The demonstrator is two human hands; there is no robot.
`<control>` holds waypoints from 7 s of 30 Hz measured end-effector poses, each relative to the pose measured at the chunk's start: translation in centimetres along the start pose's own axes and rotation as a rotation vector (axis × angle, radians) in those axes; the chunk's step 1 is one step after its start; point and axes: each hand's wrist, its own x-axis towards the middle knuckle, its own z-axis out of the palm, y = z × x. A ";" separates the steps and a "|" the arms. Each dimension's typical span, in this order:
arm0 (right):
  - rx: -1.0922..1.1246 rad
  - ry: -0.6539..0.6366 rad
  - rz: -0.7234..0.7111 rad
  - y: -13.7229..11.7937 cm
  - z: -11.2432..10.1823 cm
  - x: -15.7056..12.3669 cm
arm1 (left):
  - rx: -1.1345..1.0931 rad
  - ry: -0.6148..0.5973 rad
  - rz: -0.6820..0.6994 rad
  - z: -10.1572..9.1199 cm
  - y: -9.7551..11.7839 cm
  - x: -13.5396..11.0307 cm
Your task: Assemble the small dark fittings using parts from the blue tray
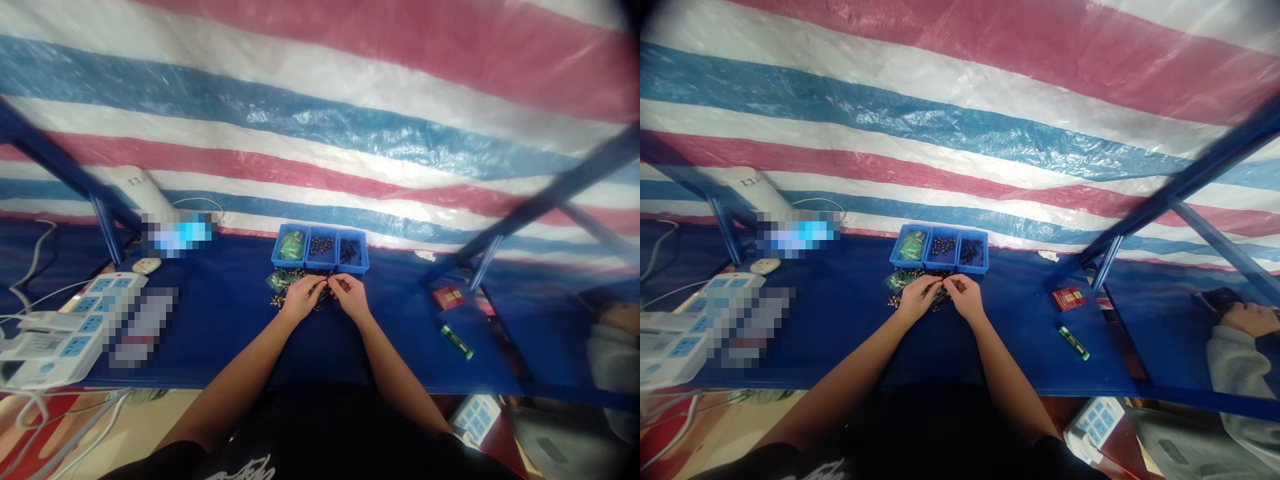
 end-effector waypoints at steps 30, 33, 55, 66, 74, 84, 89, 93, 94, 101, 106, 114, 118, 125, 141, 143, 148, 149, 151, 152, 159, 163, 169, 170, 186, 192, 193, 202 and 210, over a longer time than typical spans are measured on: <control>0.148 0.052 -0.081 0.0 0.5 -0.4 | 0.032 -0.023 -0.148 0.2 -0.4 -0.5; 0.151 0.045 -0.079 0.0 0.5 -0.5 | 0.041 -0.048 -0.155 0.1 -0.3 -0.3; 0.092 0.051 -0.094 0.0 0.5 -0.5 | 0.042 -0.084 -0.221 -0.2 0.2 -0.1; 0.075 0.072 -0.094 -0.1 0.5 -0.5 | 0.014 -0.079 -0.238 0.0 -0.3 -0.4; -0.026 0.061 -0.165 -0.1 0.3 -0.5 | 0.043 -0.112 -0.240 -0.3 0.0 -0.3; -0.109 0.075 -0.205 -0.5 0.0 -0.5 | 0.031 -0.065 -0.223 0.2 -0.2 -0.4; -0.114 0.068 -0.230 -0.7 0.0 -0.6 | 0.055 -0.100 -0.204 -0.1 -0.2 -0.2; -0.132 0.074 -0.235 -0.9 0.0 -0.7 | 0.053 -0.135 -0.215 -0.3 -0.1 -0.2; -0.137 0.077 -0.235 -1.0 0.0 -0.7 | 0.046 -0.133 -0.218 -0.3 0.0 -0.2; -0.095 0.106 -0.204 -0.7 0.1 -0.6 | 0.026 -0.088 -0.244 0.0 0.2 -0.3; -0.026 0.115 -0.170 -0.6 0.1 -0.5 | 0.056 -0.090 -0.206 0.0 0.2 -0.2; -0.046 0.080 -0.191 -0.6 0.2 -0.5 | 0.062 -0.160 -0.250 -0.3 0.2 -0.2; -0.079 0.086 -0.191 -0.5 0.2 -0.6 | 0.072 -0.149 -0.241 -0.4 0.2 -0.2; -0.091 0.089 -0.180 -0.2 0.1 -0.5 | 0.040 -0.117 -0.226 -0.2 0.2 -0.2; -0.079 0.087 -0.199 -0.4 0.1 -0.5 | 0.032 -0.113 -0.229 -0.1 0.0 -0.4; -0.078 0.088 -0.203 -0.4 0.1 -0.5 | 0.031 -0.107 -0.212 -0.2 -0.1 -0.3; -0.094 0.077 -0.215 -0.5 0.2 -0.6 | 0.043 -0.117 -0.200 -0.4 0.1 -0.2; -0.096 0.077 -0.215 -0.6 0.2 -0.6 | 0.043 -0.118 -0.207 -0.4 0.1 -0.2; -0.099 0.087 -0.218 -0.6 0.1 -0.6 | 0.040 -0.105 -0.226 -0.3 0.1 -0.3; -0.102 0.092 -0.217 -0.6 0.1 -0.6 | 0.038 -0.094 -0.229 -0.3 0.1 -0.4; -0.092 0.083 -0.217 -0.4 0.1 -0.6 | 0.055 -0.065 -0.179 0.2 -0.3 -0.3; -0.102 0.070 -0.228 -0.4 0.2 -0.6 | 0.068 -0.105 -0.185 0.0 -0.4 -0.3; -0.099 0.088 -0.218 -0.4 0.0 -0.5 | 0.066 -0.097 -0.211 -0.1 -0.1 -0.4; -0.098 0.092 -0.215 -0.3 0.0 -0.5 | 0.065 -0.091 -0.206 -0.1 -0.1 -0.4; -0.093 0.106 -0.220 -0.4 0.1 -0.6 | 0.063 -0.089 -0.200 0.0 0.0 -0.3; -0.096 0.101 -0.219 -0.7 0.1 -0.6 | 0.070 -0.088 -0.172 -0.1 0.0 -0.2; -0.099 0.100 -0.221 -0.8 0.1 -0.6 | 0.074 -0.095 -0.169 -0.1 0.0 -0.2; -0.086 0.107 -0.185 -0.4 0.1 -0.5 | 0.057 -0.085 -0.193 -0.2 0.1 -0.2; -0.069 0.096 -0.189 -0.5 0.1 -0.5 | 0.074 -0.110 -0.214 -0.1 -0.1 -0.2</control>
